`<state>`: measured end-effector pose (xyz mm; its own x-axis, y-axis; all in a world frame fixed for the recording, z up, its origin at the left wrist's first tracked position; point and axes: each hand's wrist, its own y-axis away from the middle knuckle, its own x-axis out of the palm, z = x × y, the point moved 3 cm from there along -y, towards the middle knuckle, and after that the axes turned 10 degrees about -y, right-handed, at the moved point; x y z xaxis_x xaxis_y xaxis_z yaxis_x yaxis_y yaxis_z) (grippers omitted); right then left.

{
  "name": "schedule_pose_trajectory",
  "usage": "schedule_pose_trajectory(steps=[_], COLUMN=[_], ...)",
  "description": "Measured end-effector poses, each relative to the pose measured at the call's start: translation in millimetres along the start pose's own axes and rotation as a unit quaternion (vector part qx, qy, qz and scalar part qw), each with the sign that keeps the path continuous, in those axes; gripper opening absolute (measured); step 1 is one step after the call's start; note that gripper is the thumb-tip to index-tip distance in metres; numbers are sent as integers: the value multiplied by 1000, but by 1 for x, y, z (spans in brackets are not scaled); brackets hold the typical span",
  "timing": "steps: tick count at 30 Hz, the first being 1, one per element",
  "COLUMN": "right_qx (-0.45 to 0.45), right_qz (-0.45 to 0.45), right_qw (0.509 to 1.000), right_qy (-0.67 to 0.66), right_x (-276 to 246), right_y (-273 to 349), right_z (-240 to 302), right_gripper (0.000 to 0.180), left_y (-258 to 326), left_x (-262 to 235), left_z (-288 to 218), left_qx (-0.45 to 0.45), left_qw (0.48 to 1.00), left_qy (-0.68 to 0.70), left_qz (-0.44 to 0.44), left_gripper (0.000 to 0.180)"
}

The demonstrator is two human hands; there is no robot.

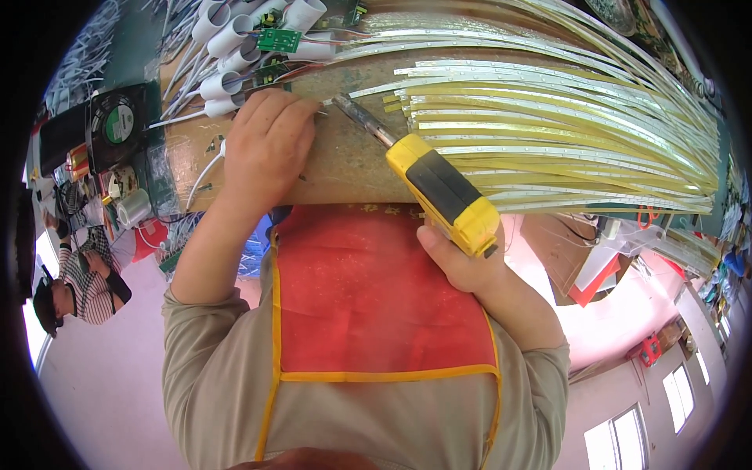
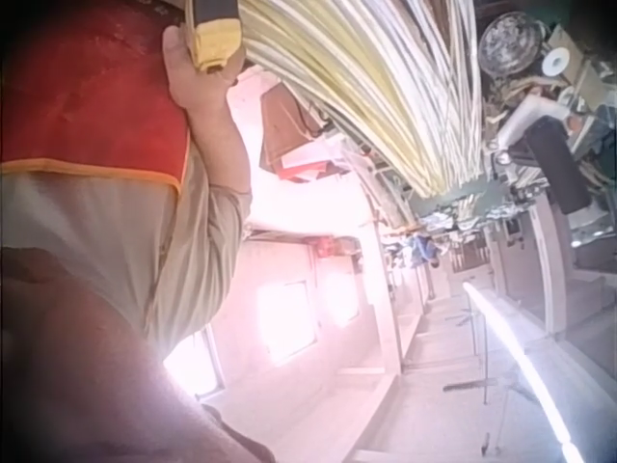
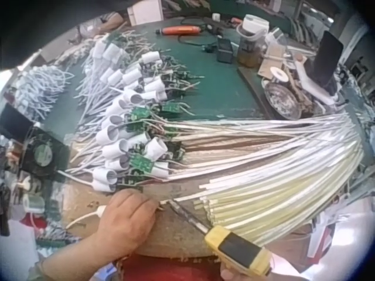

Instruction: The person assembles electrical components and wires onto LED light strips by soldering them with a handheld soldering iron.

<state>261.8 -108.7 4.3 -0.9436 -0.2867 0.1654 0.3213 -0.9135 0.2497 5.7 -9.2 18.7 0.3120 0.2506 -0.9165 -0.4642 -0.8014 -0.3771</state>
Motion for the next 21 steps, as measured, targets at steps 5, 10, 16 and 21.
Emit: schedule_pose_trajectory(steps=[5,10,16,21], right_qx=[48,49,47,29], right_qz=[-34,-41,-39,-35], right_qw=[998,997,996,996], right_qy=[-29,-32,-63,-83], right_x=[-3,-2,0,4], right_y=[1,1,0,-2], right_z=[0,2,2,5], right_gripper=[22,22,24,21], left_y=[0,0,0,0], left_x=[0,4,3,3], left_z=[1,1,3,3], left_qx=[8,19,29,32], left_qw=[1000,1000,999,999], left_qy=[3,-3,5,0], left_qz=[9,10,21,28], left_gripper=[31,24,24,27])
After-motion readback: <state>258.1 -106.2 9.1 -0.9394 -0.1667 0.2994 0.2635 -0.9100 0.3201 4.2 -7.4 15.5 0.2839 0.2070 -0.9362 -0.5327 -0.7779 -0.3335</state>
